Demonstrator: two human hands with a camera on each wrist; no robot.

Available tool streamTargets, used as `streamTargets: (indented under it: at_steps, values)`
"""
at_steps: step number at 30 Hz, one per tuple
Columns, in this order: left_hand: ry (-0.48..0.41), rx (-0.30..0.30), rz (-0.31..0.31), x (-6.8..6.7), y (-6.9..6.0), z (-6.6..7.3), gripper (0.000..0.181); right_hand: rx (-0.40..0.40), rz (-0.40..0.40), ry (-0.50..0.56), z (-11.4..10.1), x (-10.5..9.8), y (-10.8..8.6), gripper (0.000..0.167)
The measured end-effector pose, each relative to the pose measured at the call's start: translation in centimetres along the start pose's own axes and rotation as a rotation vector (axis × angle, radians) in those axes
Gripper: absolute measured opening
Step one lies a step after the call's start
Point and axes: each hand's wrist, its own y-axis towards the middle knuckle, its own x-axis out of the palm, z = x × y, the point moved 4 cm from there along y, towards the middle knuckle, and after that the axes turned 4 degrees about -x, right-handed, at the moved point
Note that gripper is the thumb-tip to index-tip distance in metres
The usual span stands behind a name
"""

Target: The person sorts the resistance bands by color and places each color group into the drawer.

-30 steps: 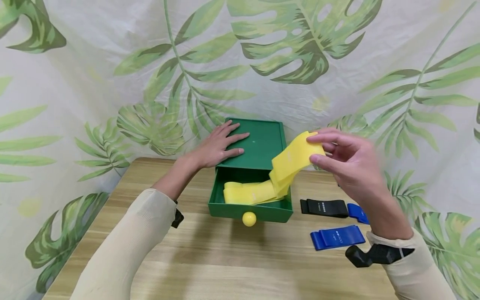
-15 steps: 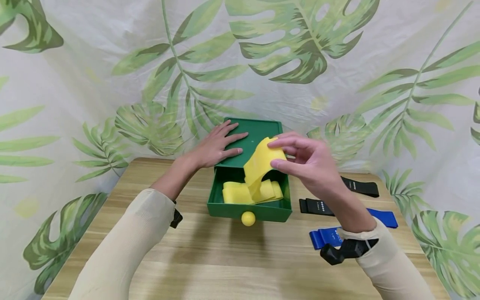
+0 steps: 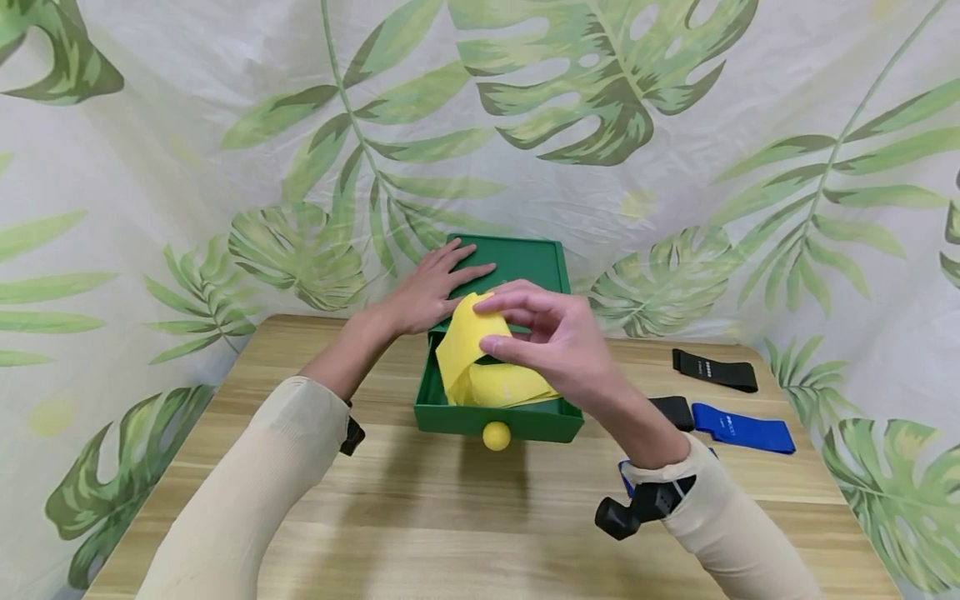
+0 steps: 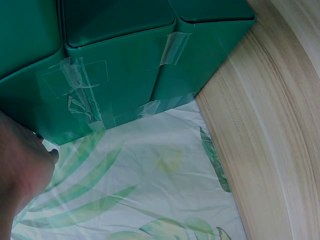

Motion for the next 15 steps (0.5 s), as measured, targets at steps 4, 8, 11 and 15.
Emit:
streamTargets:
  at_steps: [4,8,11,15]
  values:
    - [0.002,-0.013,-0.004,0.2,0.1,0.0,0.057,0.004,-0.007,0.032,0.8,0.4,-0.2,0.033]
    - [-0.008,-0.035,-0.009,0.2,0.1,0.1,0.06,0.029,-0.011,0.022,1.5,0.1,-0.7,0.033]
    - [-0.021,-0.046,-0.01,0.1,0.0,0.1,0.061,0.058,-0.013,-0.002,2.2,-0.5,-1.1,0.032]
    - [-0.029,-0.047,-0.006,-0.1,0.0,0.2,0.061,0.099,-0.012,-0.096,3.1,-1.5,-1.7,0.029]
